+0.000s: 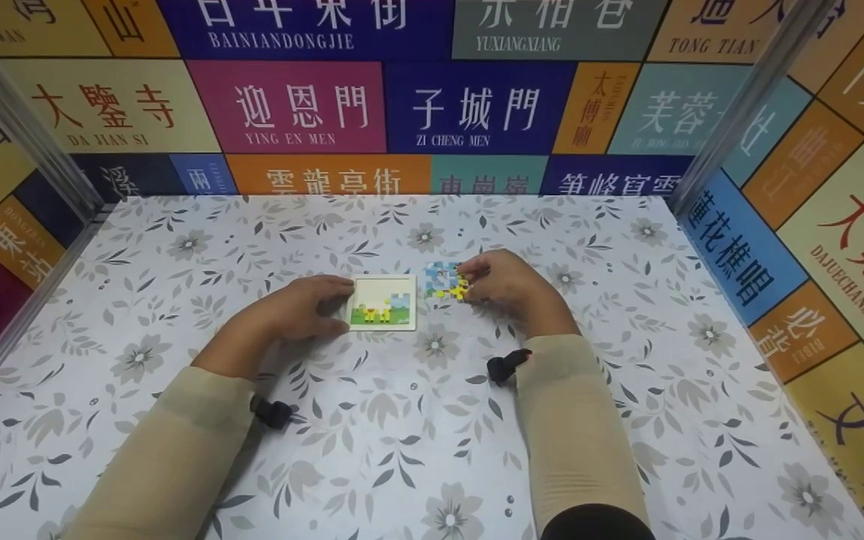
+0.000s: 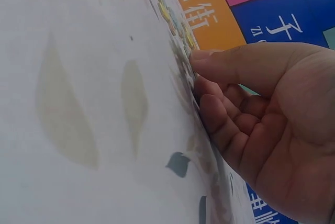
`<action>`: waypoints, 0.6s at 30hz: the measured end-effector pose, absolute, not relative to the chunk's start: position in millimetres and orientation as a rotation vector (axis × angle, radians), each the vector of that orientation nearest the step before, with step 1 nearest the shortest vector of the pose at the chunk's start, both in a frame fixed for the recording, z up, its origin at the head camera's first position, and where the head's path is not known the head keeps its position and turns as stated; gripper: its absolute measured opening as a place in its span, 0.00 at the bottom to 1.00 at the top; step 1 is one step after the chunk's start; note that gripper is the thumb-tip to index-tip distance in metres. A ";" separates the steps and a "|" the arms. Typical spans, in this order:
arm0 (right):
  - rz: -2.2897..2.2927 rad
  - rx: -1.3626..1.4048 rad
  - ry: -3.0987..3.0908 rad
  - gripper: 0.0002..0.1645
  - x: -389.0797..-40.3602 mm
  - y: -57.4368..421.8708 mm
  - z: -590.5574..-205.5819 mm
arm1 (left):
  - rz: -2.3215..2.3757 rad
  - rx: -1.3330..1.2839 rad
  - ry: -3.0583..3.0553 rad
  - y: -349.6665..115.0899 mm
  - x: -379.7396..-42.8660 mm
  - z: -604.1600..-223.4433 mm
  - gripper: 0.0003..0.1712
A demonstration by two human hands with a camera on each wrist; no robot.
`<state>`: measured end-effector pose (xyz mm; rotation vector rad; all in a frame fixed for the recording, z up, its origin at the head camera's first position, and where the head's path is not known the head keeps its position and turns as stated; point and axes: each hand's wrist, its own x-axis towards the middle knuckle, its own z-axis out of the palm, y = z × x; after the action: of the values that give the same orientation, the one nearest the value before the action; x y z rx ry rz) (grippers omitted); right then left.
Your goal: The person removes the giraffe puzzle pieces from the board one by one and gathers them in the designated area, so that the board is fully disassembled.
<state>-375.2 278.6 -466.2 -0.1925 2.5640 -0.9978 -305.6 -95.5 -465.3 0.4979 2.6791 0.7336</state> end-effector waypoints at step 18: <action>-0.987 -0.206 2.580 0.28 -374.5 277.2 -470.1 | 0.748 0.503 2.681 -96.2 -307.7 -467.7 0.39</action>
<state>-374.5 277.2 -470.1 -0.2056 2.5804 -0.9867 -307.7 -96.2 -467.7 0.5032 2.6814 0.7482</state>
